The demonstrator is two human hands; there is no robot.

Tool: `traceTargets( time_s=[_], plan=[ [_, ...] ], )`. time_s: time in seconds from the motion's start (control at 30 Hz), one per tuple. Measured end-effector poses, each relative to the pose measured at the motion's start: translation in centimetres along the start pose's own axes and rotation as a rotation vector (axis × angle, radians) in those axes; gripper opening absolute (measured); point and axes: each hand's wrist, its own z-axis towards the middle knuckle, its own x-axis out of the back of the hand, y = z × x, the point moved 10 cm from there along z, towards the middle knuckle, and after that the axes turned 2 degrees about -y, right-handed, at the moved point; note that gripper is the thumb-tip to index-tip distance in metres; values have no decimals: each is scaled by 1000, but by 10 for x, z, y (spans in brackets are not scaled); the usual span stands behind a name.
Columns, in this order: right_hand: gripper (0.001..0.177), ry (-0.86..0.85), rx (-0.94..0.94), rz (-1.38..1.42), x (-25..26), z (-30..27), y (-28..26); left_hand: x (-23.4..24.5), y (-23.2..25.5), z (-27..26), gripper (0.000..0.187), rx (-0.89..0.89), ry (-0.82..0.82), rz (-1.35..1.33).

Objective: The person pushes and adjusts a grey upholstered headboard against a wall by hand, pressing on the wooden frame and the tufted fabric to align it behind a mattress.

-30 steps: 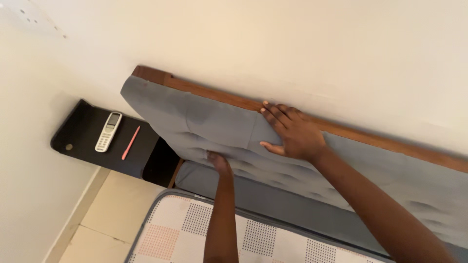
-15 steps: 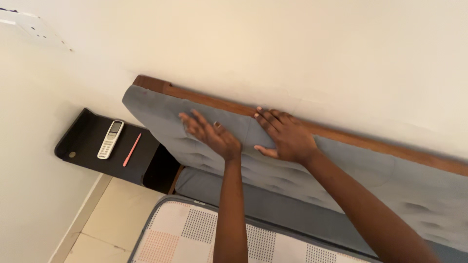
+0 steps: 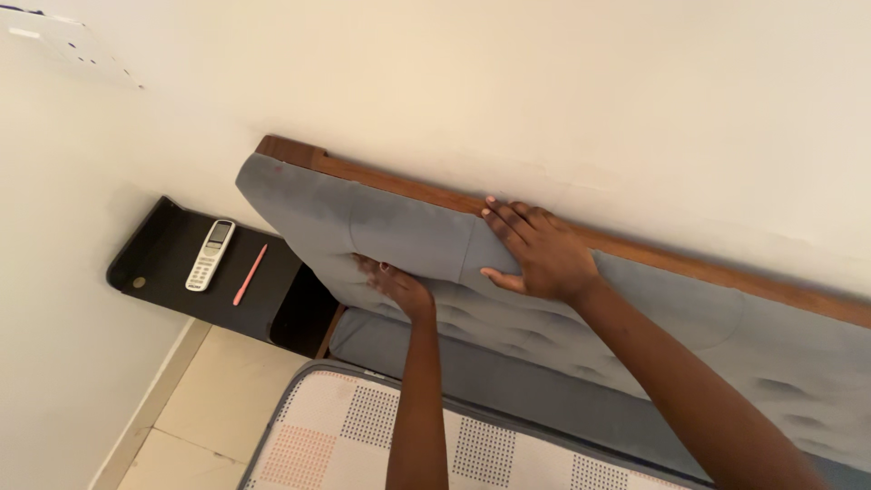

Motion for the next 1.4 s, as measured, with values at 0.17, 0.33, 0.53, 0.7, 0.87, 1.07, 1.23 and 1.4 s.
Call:
traceTargets(
  time_s=[0.17, 0.33, 0.53, 0.7, 0.87, 1.07, 1.23, 1.4],
  plan=[
    [84, 5, -7, 11, -2, -2, 1, 26, 84, 38, 78, 3, -41, -145],
    [86, -53, -17, -1, -6, 1, 0, -7, 236, 62, 60, -596, -52, 169],
    [87, -72, -32, -20, -6, 3, 5, -26, 243, 65, 56, -665, -100, 426],
    [86, -29, -4, -41, -3, 1, -1, -19, 238, 68, 62, -598, -16, 475],
    [85, -6, 3, -4, -2, 0, 0, 12, 208, 64, 58, -473, 95, 233],
    [85, -51, -18, -22, -6, -1, 1, 16, 126, 73, 63, -534, 162, 50],
    [85, -71, -18, -53, -8, -1, 2, 28, 3, 98, 72, -83, 88, 55],
    [85, -48, -9, -38, -5, -2, 2, 66, 41, 109, 72, -115, 157, 272]
  ],
)
